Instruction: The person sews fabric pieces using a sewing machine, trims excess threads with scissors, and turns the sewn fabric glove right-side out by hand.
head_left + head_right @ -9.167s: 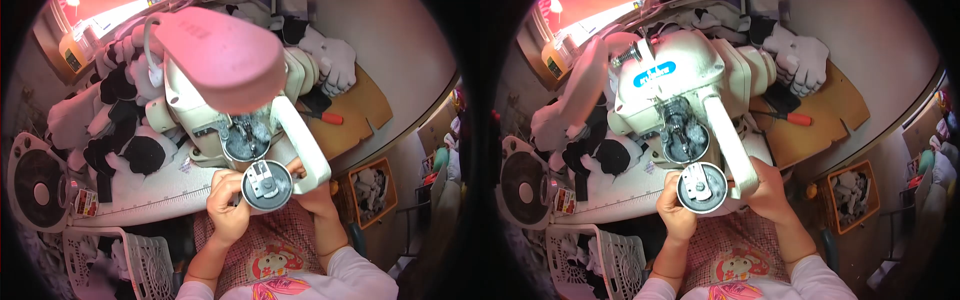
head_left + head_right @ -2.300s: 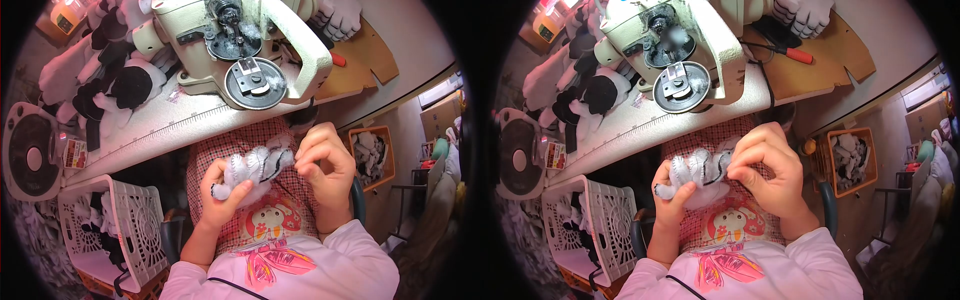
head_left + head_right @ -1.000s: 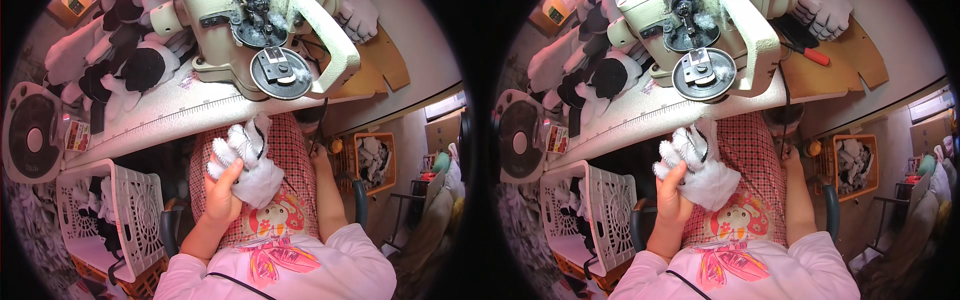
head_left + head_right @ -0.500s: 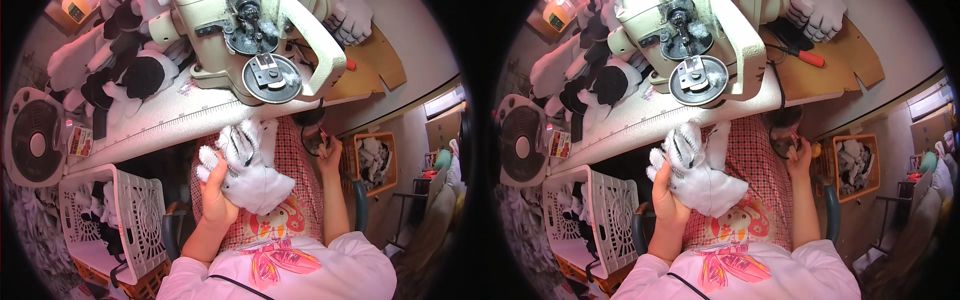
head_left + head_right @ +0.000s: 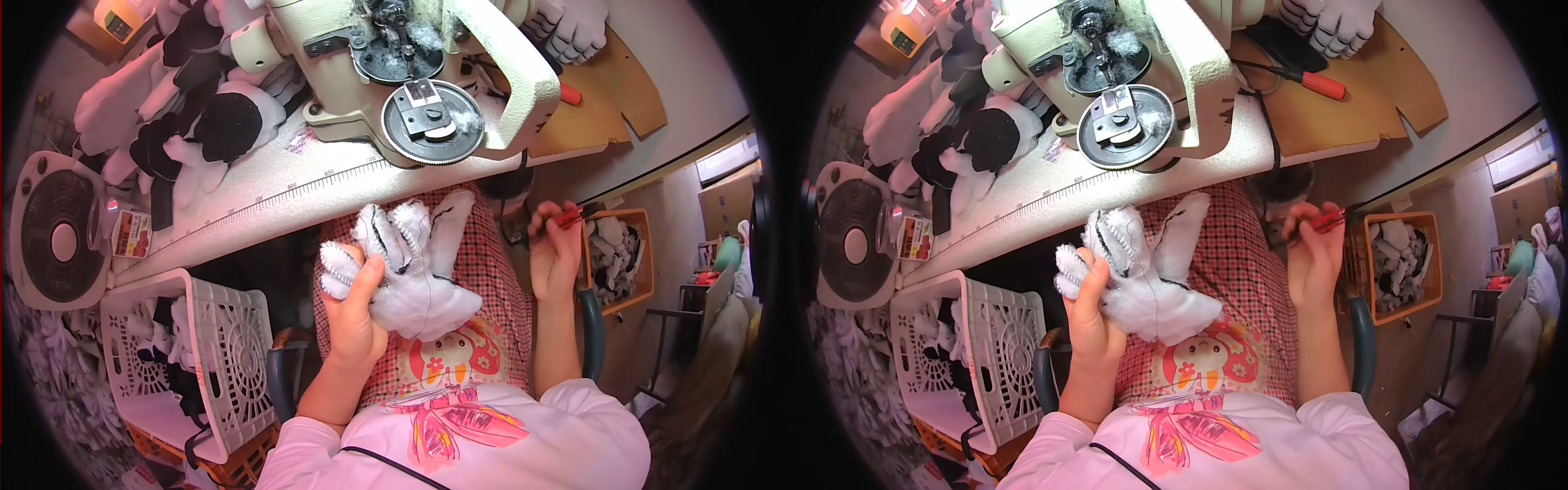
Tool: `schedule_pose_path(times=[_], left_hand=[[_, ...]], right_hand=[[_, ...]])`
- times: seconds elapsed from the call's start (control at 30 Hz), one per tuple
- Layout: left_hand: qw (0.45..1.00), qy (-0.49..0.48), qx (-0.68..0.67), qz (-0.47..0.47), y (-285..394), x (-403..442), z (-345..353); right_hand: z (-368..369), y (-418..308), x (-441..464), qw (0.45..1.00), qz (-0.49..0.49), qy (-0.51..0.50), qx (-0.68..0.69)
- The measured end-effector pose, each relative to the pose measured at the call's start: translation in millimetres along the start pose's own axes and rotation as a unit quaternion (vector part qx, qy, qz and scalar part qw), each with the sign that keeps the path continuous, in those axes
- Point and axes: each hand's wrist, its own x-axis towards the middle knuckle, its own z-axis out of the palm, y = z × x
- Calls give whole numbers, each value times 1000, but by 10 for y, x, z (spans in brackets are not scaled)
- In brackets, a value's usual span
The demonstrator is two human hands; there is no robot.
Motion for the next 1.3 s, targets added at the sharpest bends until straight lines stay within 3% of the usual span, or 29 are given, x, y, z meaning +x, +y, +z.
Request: schedule_pose_path(times=[0.07,0.1,0.17,0.23,0.27,0.33,0.43,0.47,0.53,0.57,0.63,0.77,0.83,1.0,1.3], left_hand=[[1000,10,1,-2,-3,-11,40],[1000,14,1,-3,-8,-19,57],[1000,20,3,-3,-1,-38,91],[999,34,21,-5,9,-50,122],[999,34,22,-7,-7,-52,108],[997,50,58,13,-60,-68,67],[995,54,78,20,-78,-90,105],[995,52,77,20,-69,-83,129],[989,63,122,50,-39,-68,160],[989,65,122,51,-30,-49,117],[997,6,74,27,-13,-10,-14],[999,-24,42,4,-4,33,-70],[993,-96,74,8,-2,34,-138],[991,-127,38,-13,64,31,-55],[988,-145,14,-46,-12,49,-182]], right_hand=[[-52,-97,-9,988,4,-155,5],[-35,-106,-55,988,4,-156,5],[47,-78,-224,973,-38,-183,-137],[218,-139,-481,968,10,-232,-97],[297,-126,-571,957,-19,-245,-153],[406,-211,-615,894,-45,-365,-257],[628,-218,-640,814,-142,-411,-385],[630,-227,-621,814,-143,-410,-385],[612,-269,-581,907,25,-373,-192],[611,-367,-528,921,53,-362,-131],[572,-507,-401,936,89,-342,7],[352,-715,-97,950,41,-271,149],[315,-780,-20,961,5,-257,104],[186,-885,97,977,-78,-194,46],[116,-932,106,978,-92,-182,34]])
